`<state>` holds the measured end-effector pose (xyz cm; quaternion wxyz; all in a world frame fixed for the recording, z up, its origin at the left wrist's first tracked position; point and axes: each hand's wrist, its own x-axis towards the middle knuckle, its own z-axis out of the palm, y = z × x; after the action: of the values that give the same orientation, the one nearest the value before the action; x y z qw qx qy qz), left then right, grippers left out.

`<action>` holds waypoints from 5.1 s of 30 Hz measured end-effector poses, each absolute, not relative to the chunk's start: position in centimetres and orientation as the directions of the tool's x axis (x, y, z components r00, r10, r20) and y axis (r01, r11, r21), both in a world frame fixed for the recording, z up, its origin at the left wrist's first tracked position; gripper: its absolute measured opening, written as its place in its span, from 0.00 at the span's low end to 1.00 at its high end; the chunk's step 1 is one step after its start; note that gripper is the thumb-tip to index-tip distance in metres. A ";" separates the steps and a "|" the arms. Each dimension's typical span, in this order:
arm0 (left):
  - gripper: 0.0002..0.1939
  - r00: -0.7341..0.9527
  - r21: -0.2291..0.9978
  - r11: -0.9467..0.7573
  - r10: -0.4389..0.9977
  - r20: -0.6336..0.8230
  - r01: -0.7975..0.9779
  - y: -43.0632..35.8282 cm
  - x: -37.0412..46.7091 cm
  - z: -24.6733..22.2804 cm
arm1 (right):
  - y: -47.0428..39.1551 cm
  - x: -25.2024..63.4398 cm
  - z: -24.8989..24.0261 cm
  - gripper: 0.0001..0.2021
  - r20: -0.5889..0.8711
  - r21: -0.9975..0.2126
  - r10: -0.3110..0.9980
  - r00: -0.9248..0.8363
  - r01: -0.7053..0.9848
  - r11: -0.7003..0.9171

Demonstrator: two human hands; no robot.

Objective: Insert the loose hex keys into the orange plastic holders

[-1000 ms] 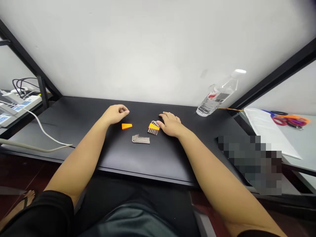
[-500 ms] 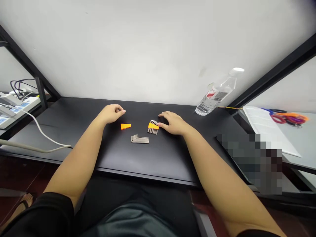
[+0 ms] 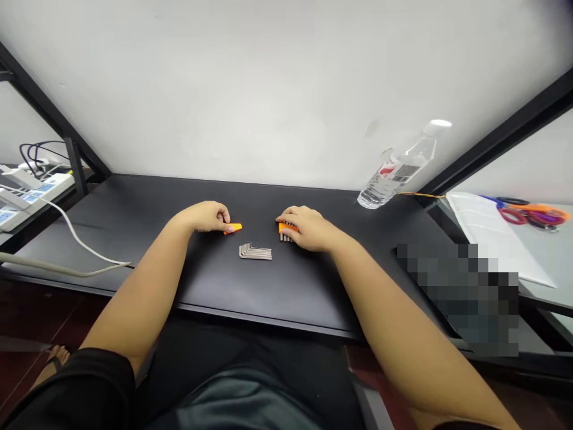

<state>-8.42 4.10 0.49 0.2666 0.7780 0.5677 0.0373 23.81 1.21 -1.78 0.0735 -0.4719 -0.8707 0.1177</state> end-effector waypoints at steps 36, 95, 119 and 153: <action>0.14 0.520 0.580 -0.531 0.829 0.204 0.618 1.6 -1.8 -1.0 | -1.8 21.6 1.9 0.09 0.163 -0.596 0.740 -0.652 0.532 0.601; 0.14 0.315 0.529 -0.613 0.775 0.548 0.586 -0.7 -0.3 -0.3 | -1.9 18.5 0.0 0.11 0.472 -0.869 0.880 0.050 0.193 0.455; 0.13 0.279 0.550 -0.582 0.796 0.538 0.599 -1.3 0.0 -0.1 | -1.9 18.5 -0.2 0.13 0.447 -0.880 0.894 0.033 0.197 0.432; 0.13 0.227 0.716 -0.493 0.868 0.442 0.494 0.5 -1.1 -1.0 | -1.9 20.2 0.6 0.13 0.407 -0.640 0.820 -0.402 0.515 0.570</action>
<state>-1.11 0.52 -1.02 0.2195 0.7518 0.4530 0.4260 20.17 -1.90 0.62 0.3593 -0.4124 -0.8098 0.2123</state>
